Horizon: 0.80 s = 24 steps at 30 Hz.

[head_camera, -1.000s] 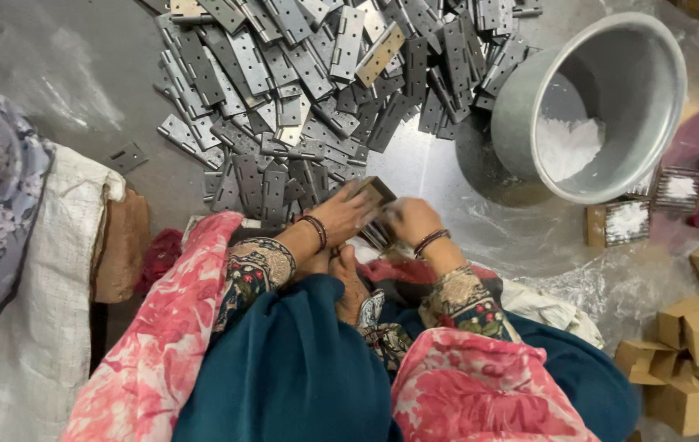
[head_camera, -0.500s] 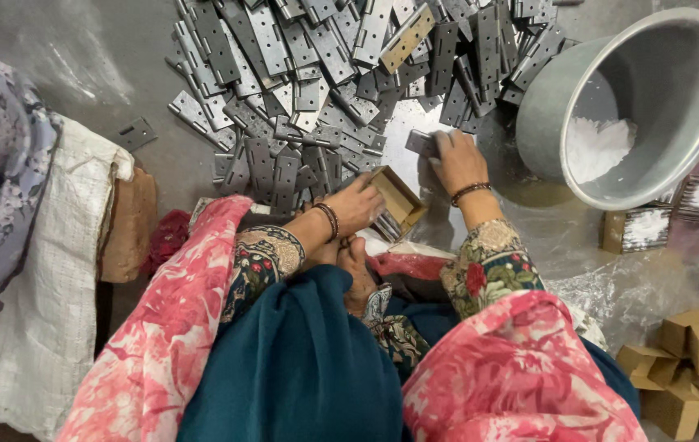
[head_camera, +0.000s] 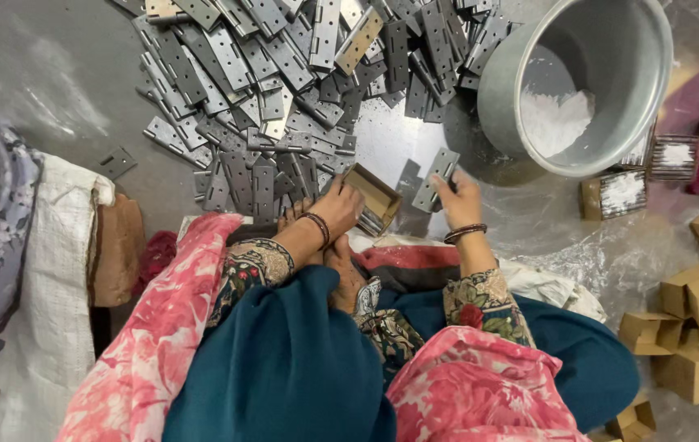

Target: The person sits on the floor and repeatedly picks up metal hinges from a large pile. They place the hinges into small cardboard boxes, then dip the filled boxes into a bucket containing a white substance before setting them aside.

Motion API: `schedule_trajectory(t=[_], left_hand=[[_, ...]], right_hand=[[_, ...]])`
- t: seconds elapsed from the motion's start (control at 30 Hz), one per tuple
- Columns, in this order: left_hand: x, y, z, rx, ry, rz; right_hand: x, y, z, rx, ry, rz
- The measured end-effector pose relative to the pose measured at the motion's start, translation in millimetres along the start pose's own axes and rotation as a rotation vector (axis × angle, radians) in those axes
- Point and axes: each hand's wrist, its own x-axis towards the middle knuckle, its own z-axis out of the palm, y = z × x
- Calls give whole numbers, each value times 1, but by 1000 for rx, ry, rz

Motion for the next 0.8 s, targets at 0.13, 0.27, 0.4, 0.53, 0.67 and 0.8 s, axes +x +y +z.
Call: schedule_trajectory(t=[0.13, 0.27, 0.4, 0.53, 0.67, 0.8], left_hand=[[-2, -6, -4, -22, 10, 46], [-5, -9, -6, -101, -20, 70], [-19, -16, -7, -174, 118, 34], [-25, -11, -5, -208, 345, -15], [-11, -11, -4, -231, 154, -28], [-9, -8, -2, -240, 22, -44]], right_hand=[[-9, -38, 26, -317, -117, 93], [-16, -32, 72, -700, -196, -322], [-33, -15, 119, -906, -335, -296], [-30, -8, 116, -833, -557, -266], [7, -25, 87, -847, -771, -203], [77, -62, 47, -743, -336, -409]])
